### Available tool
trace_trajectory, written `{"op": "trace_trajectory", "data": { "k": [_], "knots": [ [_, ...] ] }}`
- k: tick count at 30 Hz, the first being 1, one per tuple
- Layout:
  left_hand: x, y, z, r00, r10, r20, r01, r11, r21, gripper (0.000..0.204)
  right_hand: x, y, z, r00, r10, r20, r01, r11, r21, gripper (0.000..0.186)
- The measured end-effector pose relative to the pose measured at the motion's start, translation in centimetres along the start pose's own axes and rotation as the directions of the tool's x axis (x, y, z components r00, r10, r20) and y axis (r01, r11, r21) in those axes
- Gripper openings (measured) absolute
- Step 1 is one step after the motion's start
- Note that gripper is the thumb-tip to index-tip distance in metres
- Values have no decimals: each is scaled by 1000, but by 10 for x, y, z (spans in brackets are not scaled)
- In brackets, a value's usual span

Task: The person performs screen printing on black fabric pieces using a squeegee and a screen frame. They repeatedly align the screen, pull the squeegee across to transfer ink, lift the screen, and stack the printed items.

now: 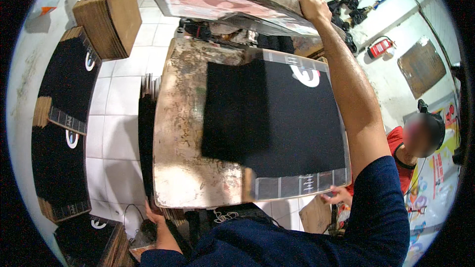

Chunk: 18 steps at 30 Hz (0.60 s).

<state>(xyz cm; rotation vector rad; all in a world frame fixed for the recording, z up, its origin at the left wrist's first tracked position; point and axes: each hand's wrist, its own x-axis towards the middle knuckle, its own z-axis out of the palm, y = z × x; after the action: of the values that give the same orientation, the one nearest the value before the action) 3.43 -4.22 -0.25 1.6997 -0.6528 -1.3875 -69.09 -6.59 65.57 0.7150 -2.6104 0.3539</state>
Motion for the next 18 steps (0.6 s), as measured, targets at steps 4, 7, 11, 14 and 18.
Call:
{"op": "trace_trajectory", "data": {
  "k": [4, 7, 11, 14, 18],
  "knots": [
    [28, 42, 9, 947, 305, 100, -229, 423, 877, 33, 7, 6, 6, 1000, 2, -18, -2, 1000, -18, 71],
    [51, 130, 34, 632, 729, 263, -546, 177, 819, 24, 18, 9, 9, 999, -14, -46, 13, 1000, -9, 72],
    [24, 305, 10, 677, 723, 141, -303, 99, 948, 29, 28, 12, 13, 998, -53, -21, 52, 998, -31, 64],
    [-9, 420, -56, 711, 703, -6, -254, 265, 930, 37, 30, 14, 15, 995, -90, -33, 90, 996, -8, 63],
    [-34, 574, -198, 640, 765, 68, -346, 208, 915, 47, 32, 14, 15, 996, -83, -18, 83, 996, 11, 62]
  ]
}}
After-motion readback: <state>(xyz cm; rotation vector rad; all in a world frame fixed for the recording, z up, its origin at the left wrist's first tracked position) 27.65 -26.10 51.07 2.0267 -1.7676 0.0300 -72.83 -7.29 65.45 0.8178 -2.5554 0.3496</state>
